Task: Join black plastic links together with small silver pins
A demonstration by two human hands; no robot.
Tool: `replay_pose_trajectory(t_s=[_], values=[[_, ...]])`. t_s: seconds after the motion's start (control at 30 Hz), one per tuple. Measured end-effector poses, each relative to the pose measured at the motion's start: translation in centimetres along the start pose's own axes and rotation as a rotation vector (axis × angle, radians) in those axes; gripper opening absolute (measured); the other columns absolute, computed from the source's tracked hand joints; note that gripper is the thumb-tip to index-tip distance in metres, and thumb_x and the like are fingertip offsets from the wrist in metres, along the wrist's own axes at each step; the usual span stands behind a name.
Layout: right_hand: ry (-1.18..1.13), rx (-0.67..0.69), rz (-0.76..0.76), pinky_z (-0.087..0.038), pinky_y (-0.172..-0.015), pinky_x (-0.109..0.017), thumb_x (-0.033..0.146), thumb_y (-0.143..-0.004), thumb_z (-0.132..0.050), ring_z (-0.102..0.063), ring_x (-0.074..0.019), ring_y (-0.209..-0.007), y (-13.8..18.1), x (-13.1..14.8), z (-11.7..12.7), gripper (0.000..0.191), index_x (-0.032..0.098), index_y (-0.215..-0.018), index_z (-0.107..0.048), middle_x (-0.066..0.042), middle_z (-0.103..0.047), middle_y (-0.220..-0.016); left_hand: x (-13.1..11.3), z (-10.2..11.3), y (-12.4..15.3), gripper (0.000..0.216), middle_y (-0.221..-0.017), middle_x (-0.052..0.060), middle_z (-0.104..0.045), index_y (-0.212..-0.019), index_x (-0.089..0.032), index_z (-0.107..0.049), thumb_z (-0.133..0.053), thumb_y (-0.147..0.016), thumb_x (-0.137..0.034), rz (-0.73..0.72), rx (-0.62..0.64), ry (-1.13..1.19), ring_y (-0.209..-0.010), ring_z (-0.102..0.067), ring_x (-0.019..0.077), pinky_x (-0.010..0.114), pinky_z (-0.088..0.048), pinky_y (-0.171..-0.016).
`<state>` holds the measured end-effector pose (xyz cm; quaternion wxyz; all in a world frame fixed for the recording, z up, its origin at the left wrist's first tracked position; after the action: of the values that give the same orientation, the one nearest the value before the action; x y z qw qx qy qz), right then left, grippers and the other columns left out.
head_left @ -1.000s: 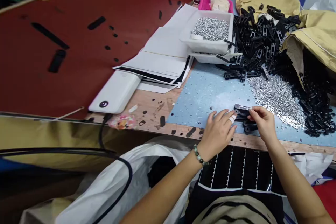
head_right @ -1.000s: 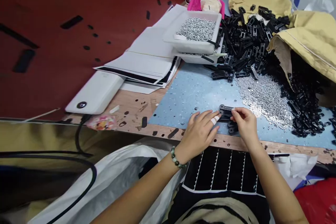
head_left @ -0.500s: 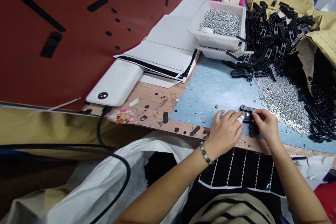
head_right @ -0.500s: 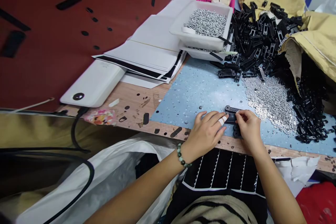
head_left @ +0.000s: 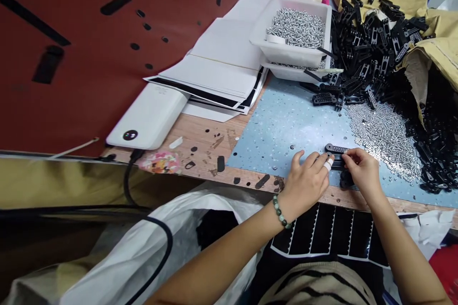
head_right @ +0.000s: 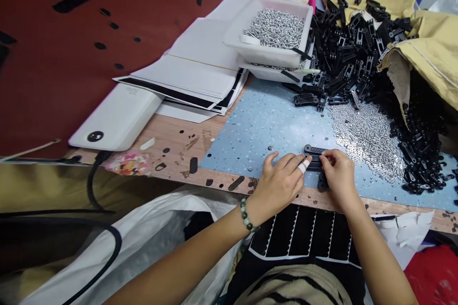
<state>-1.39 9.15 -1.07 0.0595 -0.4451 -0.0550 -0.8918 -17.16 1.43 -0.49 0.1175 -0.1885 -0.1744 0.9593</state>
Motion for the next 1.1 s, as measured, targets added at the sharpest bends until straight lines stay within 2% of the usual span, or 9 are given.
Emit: replay_pose_trajectory(t_s=[0.2,0.37,0.47,0.6,0.67,0.73,0.87,0.97,1.1], values=[[0.241,0.100,0.023,-0.035,-0.061,-0.027,0.028,-0.077,-0.060,-0.050,-0.0148,-0.060,-1.0,1.0,0.3,0.015,0.015,-0.075,-0.052,0.000,-0.055,-0.064,-0.1,-0.1,-0.1,0.036,-0.117,0.006,-0.058,-0.124,-0.014,-0.054,-0.049,-0.088,-0.016,-0.011,-0.004,0.002,-0.108,-0.049,0.0229,0.049,-0.024,-0.099],[0.433,0.072,0.088,-0.032,-0.055,-0.026,0.040,-0.075,-0.070,-0.048,-0.0152,-0.062,-1.3,1.9,2.7,0.039,0.015,-0.096,-0.049,-0.003,-0.055,-0.078,0.2,0.0,-0.2,0.031,-0.117,0.007,-0.059,-0.119,-0.013,-0.057,-0.049,-0.090,-0.015,-0.007,-0.016,-0.005,-0.108,-0.049,0.0247,0.051,-0.024,-0.099],[0.259,-0.133,0.290,-0.042,-0.059,-0.025,0.040,-0.084,-0.062,-0.051,-0.0136,-0.070,1.1,1.2,7.2,0.037,0.017,-0.111,-0.050,-0.005,-0.053,-0.089,0.1,0.6,-0.2,0.033,-0.122,0.010,-0.055,-0.123,-0.014,-0.054,-0.051,-0.091,-0.021,-0.017,-0.058,0.027,-0.111,-0.047,0.0283,0.054,-0.024,-0.097],[0.082,-0.672,0.305,-0.046,-0.060,-0.024,0.026,-0.087,-0.060,-0.054,-0.0112,-0.069,8.0,-2.7,13.4,0.020,0.015,-0.101,-0.051,-0.006,-0.051,-0.090,-2.6,0.8,-0.1,0.040,-0.123,0.014,-0.051,-0.130,-0.011,-0.045,-0.051,-0.091,-0.017,-0.129,-0.166,0.348,-0.113,-0.046,0.0254,0.044,-0.038,-0.093],[0.129,-0.697,0.231,-0.046,-0.062,-0.024,0.023,-0.087,-0.059,-0.054,-0.0116,-0.071,11.5,-4.9,14.3,0.017,0.014,-0.099,-0.051,-0.006,-0.053,-0.089,-5.2,-0.2,-0.6,0.038,-0.118,0.011,-0.054,-0.129,-0.011,-0.044,-0.049,-0.092,-0.015,-0.206,-0.081,0.606,-0.110,-0.048,0.0205,0.036,-0.042,-0.093],[0.223,-0.623,0.144,-0.048,-0.068,-0.026,0.022,-0.087,-0.059,-0.056,-0.0132,-0.078,13.8,-6.7,13.9,0.017,0.014,-0.101,-0.052,-0.007,-0.054,-0.092,-8.3,-1.8,-1.7,0.040,-0.116,0.010,-0.055,-0.130,-0.012,-0.043,-0.049,-0.092,-0.019,-0.252,0.090,0.740,-0.108,-0.050,0.0196,0.035,-0.044,-0.093],[0.295,-0.559,0.078,-0.049,-0.069,-0.025,0.025,-0.089,-0.058,-0.057,-0.0134,-0.082,15.0,-8.2,11.6,0.023,0.013,-0.107,-0.052,-0.008,-0.057,-0.096,-13.3,-5.7,-4.6,0.056,-0.108,0.012,-0.059,-0.138,-0.008,-0.038,-0.057,-0.088,-0.027,-0.267,0.472,0.635,-0.104,-0.053,0.0269,0.043,-0.046,-0.089],[0.304,-0.568,0.083,-0.048,-0.068,-0.024,0.025,-0.090,-0.057,-0.056,-0.0121,-0.078,14.2,-8.3,10.7,0.020,0.012,-0.106,-0.055,-0.007,-0.057,-0.092,-14.6,-7.7,-5.8,0.053,-0.102,0.012,-0.061,-0.139,-0.011,-0.038,-0.054,-0.089,-0.019,-0.206,0.687,0.632,-0.096,-0.058,0.0271,0.040,-0.047,-0.083],[0.232,-0.550,0.022,-0.048,-0.066,-0.023,0.028,-0.088,-0.060,-0.055,-0.0116,-0.074,13.3,-8.6,10.8,0.023,0.012,-0.105,-0.058,-0.006,-0.056,-0.090,-14.1,-8.4,-5.6,0.052,-0.109,0.007,-0.062,-0.140,-0.018,-0.035,-0.047,-0.089,-0.015,-0.115,0.695,0.978,-0.103,-0.058,0.0217,0.033,-0.046,-0.089]])
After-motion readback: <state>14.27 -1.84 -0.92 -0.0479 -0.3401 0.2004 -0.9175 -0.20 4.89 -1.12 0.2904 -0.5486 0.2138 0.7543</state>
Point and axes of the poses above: each hand's wrist, its own y-axis away from the middle knuckle, its own z-axis out of the back of the hand, x = y × z, the point moved 1 cm from there along -y, towards the middle knuckle
